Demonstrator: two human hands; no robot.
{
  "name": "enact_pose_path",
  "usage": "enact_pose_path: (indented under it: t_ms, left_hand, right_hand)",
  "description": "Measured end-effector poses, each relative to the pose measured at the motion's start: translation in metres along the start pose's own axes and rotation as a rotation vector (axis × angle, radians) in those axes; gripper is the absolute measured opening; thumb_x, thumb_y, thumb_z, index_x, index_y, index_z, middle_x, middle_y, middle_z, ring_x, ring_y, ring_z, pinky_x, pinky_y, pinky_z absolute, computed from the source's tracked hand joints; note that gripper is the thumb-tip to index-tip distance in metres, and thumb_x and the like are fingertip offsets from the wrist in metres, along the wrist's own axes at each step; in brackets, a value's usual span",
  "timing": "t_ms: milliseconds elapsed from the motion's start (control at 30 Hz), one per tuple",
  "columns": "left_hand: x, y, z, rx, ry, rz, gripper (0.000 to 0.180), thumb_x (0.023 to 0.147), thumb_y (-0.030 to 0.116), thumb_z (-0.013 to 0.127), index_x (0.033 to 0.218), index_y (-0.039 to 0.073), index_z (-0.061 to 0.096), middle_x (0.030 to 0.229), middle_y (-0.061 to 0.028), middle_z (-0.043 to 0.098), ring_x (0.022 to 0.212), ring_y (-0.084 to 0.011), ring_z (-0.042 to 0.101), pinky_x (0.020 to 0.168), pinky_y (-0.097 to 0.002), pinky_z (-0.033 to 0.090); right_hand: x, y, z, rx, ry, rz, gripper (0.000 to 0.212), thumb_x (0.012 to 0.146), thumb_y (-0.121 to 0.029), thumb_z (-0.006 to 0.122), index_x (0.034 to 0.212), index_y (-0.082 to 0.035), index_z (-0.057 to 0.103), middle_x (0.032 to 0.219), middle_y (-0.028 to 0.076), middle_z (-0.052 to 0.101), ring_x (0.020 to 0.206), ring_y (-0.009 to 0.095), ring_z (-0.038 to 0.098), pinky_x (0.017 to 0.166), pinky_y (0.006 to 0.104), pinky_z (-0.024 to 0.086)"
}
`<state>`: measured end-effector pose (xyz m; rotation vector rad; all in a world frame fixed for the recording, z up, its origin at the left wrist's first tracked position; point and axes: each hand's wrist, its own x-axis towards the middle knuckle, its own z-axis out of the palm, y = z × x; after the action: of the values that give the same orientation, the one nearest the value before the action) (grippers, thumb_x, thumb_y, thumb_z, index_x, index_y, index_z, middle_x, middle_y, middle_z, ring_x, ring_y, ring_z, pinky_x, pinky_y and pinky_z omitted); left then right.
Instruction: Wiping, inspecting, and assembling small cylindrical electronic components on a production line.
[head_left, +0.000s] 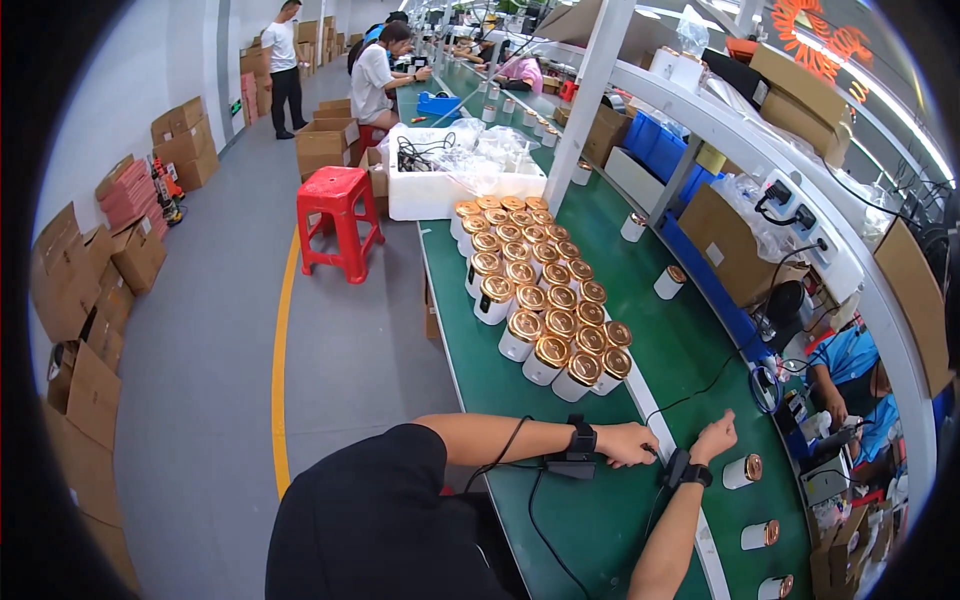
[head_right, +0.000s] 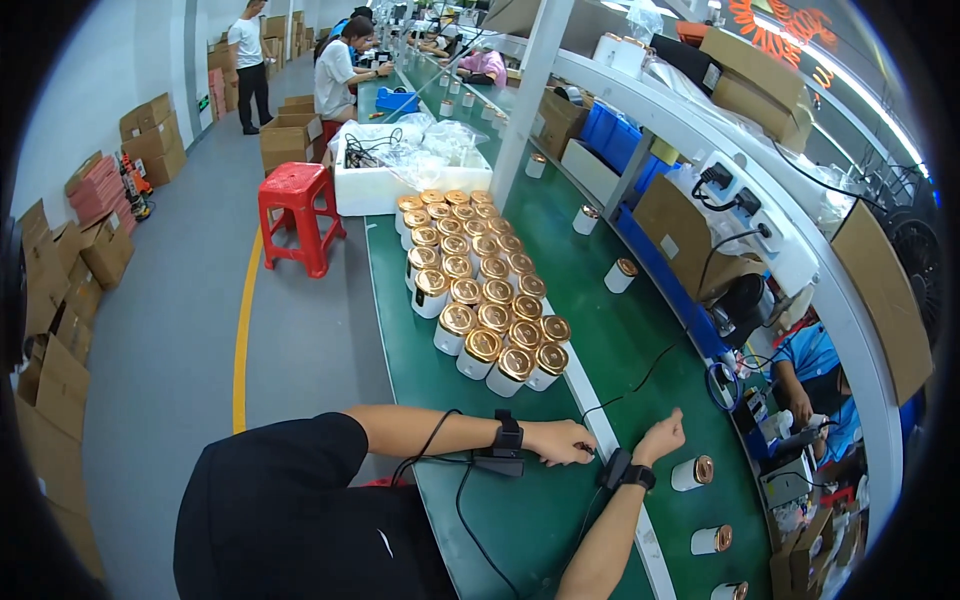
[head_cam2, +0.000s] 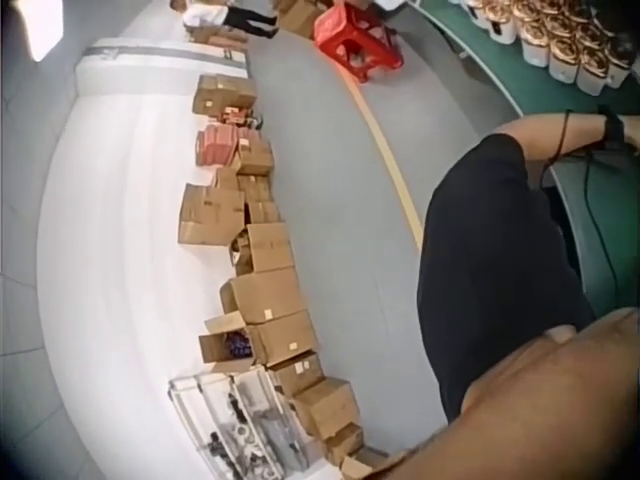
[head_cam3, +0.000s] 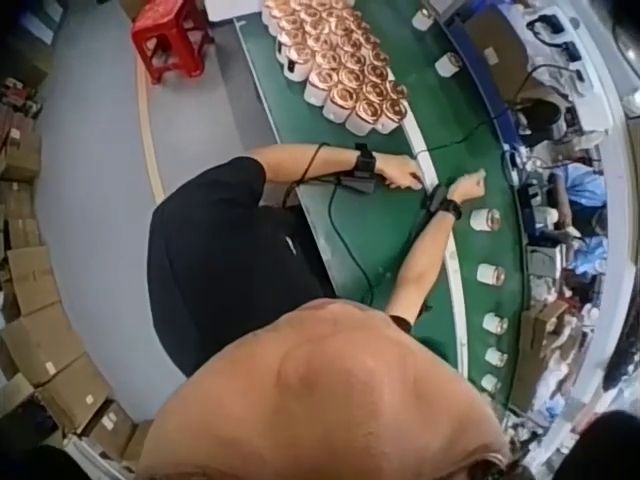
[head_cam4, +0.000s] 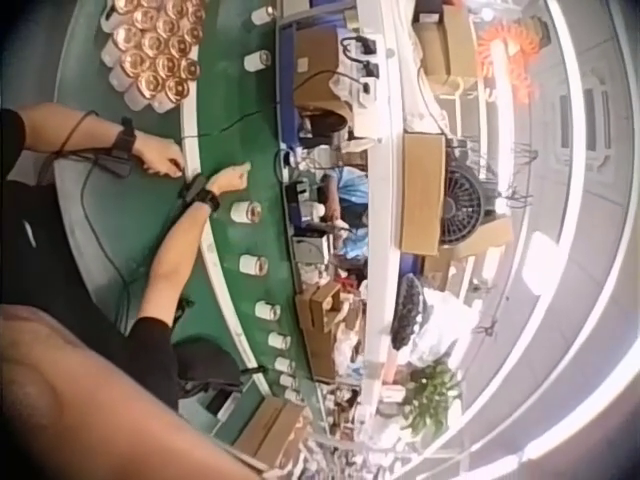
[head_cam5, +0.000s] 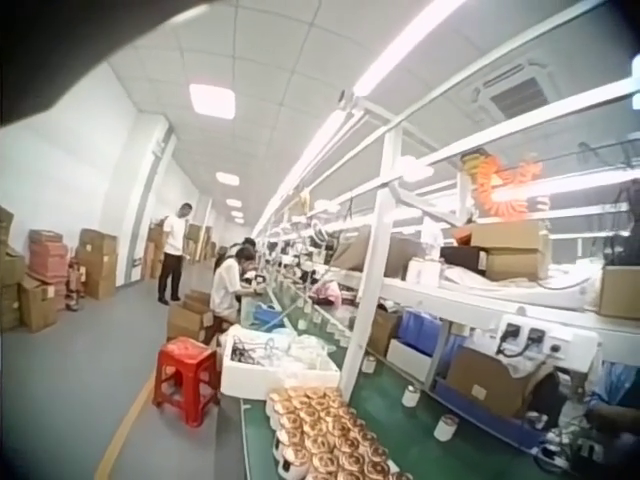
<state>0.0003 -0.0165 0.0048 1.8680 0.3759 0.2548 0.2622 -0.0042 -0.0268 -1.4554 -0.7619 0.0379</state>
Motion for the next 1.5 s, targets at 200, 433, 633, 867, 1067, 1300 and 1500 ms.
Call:
enact_pose_path:
  t_ms: [200, 433, 633, 867, 1067, 1300, 1500]
  left_hand:
    - [0.003, -0.007, -0.008, -0.062, -0.001, -0.038, 0.024, 0.09, 0.02, 0.052, 0.098, -0.003, 0.058, 0.062, -0.0088, 0.059, 0.043, -0.0169, 0.057, 0.038, -0.0298, 0.046]
    - [0.0, -0.004, -0.01, -0.031, -0.12, -0.02, 0.023, 0.092, 0.021, 0.053, 0.095, -0.002, 0.056, 0.065, -0.0084, 0.059, 0.045, -0.0145, 0.058, 0.037, -0.0264, 0.045]
    - [-0.003, -0.006, -0.012, -0.166, -0.097, -0.03, 0.02, 0.089, 0.017, 0.054, 0.088, -0.004, 0.057, 0.062, -0.0102, 0.059, 0.045, -0.0168, 0.06, 0.038, -0.0273, 0.046]
    - [0.006, -0.007, -0.019, -0.254, -0.227, -0.101, 0.024, 0.096, 0.02, 0.05, 0.09, -0.003, 0.054, 0.063, -0.0066, 0.056, 0.045, -0.0126, 0.058, 0.036, -0.0255, 0.044]
    - [0.017, 0.0, -0.025, -0.243, -0.315, -0.162, 0.027, 0.098, 0.023, 0.049, 0.09, -0.002, 0.054, 0.064, -0.0049, 0.056, 0.044, -0.0111, 0.056, 0.037, -0.0244, 0.044]
    - [0.007, 0.003, -0.023, -0.247, -0.366, -0.17, 0.028, 0.099, 0.025, 0.047, 0.092, -0.001, 0.054, 0.065, -0.0036, 0.055, 0.045, -0.01, 0.055, 0.039, -0.0231, 0.043]
    - [0.009, 0.007, -0.022, -0.25, -0.364, -0.186, 0.029, 0.099, 0.027, 0.047, 0.095, -0.001, 0.054, 0.066, -0.0037, 0.055, 0.048, -0.0097, 0.055, 0.041, -0.0238, 0.044]
  right_hand:
    - [-0.01, -0.02, 0.01, 0.415, 0.082, 0.246, 0.041, 0.096, -0.029, 0.051, 0.063, -0.007, 0.042, 0.05, -0.004, 0.027, 0.037, 0.007, 0.024, 0.035, 0.0262, 0.018]
    - [-0.016, -0.024, 0.008, 0.42, -0.18, 0.329, 0.033, 0.097, -0.025, 0.046, 0.08, 0.002, 0.056, 0.052, -0.004, 0.027, 0.039, 0.007, 0.024, 0.037, 0.0261, 0.018]
    - [-0.022, -0.033, 0.008, 0.334, 0.024, 0.285, 0.039, 0.096, -0.027, 0.047, 0.063, -0.009, 0.04, 0.05, -0.003, 0.026, 0.039, 0.008, 0.022, 0.036, 0.0265, 0.017]
    - [-0.015, -0.035, 0.021, 0.393, 0.155, 0.297, 0.038, 0.095, -0.024, 0.046, 0.062, -0.008, 0.037, 0.052, -0.005, 0.028, 0.042, 0.007, 0.024, 0.038, 0.0262, 0.019]
    - [0.017, 0.005, 0.028, 0.418, 0.011, 0.145, 0.047, 0.098, -0.027, 0.047, 0.057, -0.009, 0.035, 0.055, -0.004, 0.028, 0.046, 0.006, 0.025, 0.042, 0.0281, 0.017]
    - [-0.004, -0.03, 0.031, 0.247, -0.05, 0.155, 0.047, 0.097, -0.021, 0.047, 0.055, -0.012, 0.027, 0.052, -0.005, 0.027, 0.045, 0.006, 0.021, 0.043, 0.026, 0.018]
    - [0.004, -0.006, 0.036, 0.161, -0.138, 0.082, 0.051, 0.096, -0.021, 0.05, 0.054, -0.011, 0.023, 0.051, -0.005, 0.026, 0.047, 0.006, 0.021, 0.045, 0.0261, 0.02]
